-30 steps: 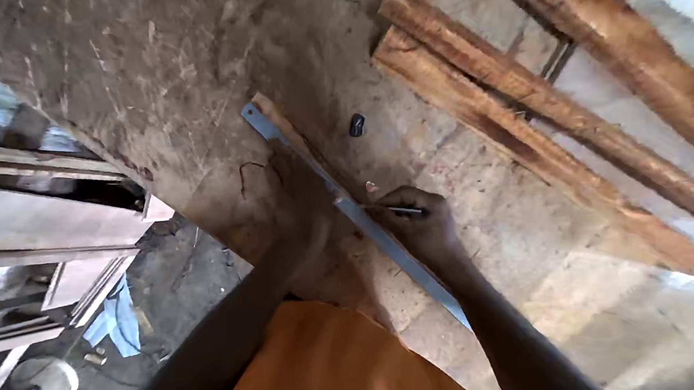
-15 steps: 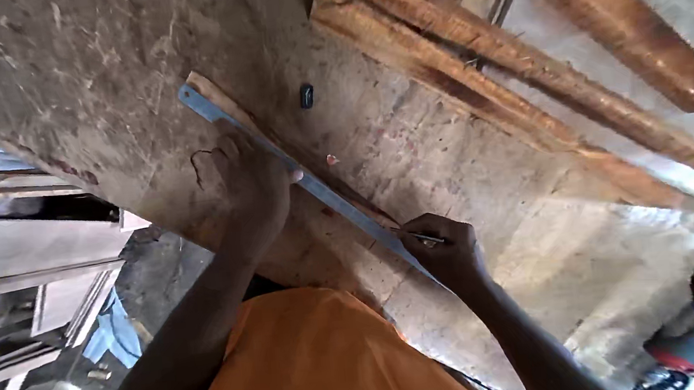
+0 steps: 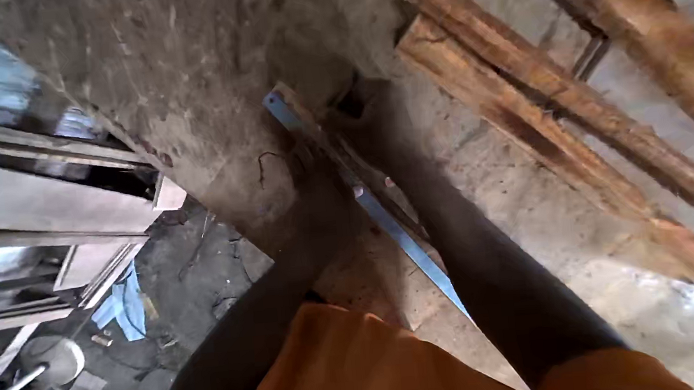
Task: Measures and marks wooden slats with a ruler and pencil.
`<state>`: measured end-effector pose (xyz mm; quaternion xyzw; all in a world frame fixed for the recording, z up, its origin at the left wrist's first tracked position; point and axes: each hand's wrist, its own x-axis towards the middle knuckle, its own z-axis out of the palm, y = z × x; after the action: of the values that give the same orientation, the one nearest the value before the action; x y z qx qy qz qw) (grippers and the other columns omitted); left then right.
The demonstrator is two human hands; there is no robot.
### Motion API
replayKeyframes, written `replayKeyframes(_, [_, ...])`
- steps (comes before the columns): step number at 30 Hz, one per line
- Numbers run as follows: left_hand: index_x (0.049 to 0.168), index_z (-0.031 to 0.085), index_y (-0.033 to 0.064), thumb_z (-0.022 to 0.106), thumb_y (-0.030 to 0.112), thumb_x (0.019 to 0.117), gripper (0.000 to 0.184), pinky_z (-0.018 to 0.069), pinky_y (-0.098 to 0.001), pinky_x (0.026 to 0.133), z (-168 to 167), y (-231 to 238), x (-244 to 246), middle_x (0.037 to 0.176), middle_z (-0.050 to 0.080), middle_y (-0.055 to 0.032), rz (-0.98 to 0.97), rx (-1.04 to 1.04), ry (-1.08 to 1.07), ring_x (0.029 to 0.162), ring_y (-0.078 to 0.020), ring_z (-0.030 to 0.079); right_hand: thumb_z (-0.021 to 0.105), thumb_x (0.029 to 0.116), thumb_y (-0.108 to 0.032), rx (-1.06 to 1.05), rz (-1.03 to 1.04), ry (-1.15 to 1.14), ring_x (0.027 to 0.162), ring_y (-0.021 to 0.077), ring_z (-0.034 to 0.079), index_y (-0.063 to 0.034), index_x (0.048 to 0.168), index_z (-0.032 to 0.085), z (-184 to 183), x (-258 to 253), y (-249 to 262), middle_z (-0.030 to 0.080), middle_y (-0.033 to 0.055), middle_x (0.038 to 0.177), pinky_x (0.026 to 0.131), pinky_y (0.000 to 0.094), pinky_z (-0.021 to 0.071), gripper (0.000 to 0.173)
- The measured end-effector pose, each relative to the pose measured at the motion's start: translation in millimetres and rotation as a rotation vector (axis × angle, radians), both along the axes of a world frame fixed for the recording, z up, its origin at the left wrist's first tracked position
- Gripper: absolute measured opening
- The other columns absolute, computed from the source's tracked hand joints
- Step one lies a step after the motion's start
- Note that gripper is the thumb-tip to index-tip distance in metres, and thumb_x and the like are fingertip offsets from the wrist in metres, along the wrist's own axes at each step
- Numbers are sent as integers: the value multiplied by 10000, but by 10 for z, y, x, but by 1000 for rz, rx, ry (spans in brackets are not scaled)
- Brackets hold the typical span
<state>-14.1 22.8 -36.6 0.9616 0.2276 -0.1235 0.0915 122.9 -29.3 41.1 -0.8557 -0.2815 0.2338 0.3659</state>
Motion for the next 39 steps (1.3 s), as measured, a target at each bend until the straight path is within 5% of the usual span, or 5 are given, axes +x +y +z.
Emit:
replayKeyframes(3, [1559, 337, -56, 497, 793, 875, 1102, 201, -650, 1213, 184, 5, 64, 1636, 243, -329, -8, 2, 104, 1532, -494, 195, 683, 962, -257, 219, -90, -68, 684, 81, 628, -51, 960, 718, 67, 32, -120, 693, 33, 843, 649, 300, 554, 209])
replayKeyframes(6, [1510, 357, -129, 434, 814, 888, 1132, 255, -711, 1167, 151, -24, 24, 1562, 300, -417, -84, 103, 17, 1478, -566, 272, 558, 1056, -177, 371, -161, -18, 721, 135, 671, 6, 1180, 665, -22, -225, -933, 703, 71, 912, 655, 350, 609, 246])
replayKeyframes(9, [1524, 317, -140, 565, 717, 914, 1080, 163, -682, 1210, 521, -27, 104, 1601, 209, -416, -52, -59, 94, 1520, -552, 167, 507, 1066, -210, 134, -288, -106, 838, 170, 702, -1, 1164, 671, -161, -912, -1976, 713, 104, 1006, 761, 389, 619, 283])
replayKeyframes(15, [1410, 492, -127, 637, 655, 916, 936, 253, -721, 1147, 795, -53, 269, 1500, 392, -406, -125, -16, 247, 1449, -563, 312, 739, 890, -210, -273, -390, -315, 1088, 385, 622, -50, 1102, 724, -383, -2128, -3040, 673, 179, 1081, 938, 542, 519, 266])
replayKeyframes(39, [1403, 468, -159, 561, 764, 890, 1061, 303, -729, 1106, 811, -119, 261, 1522, 321, -436, -159, 159, 358, 1456, -573, 290, 694, 887, -42, -417, -419, -344, 1139, 399, 604, -99, 1140, 747, -474, -2396, -3272, 640, 200, 1167, 920, 533, 543, 264])
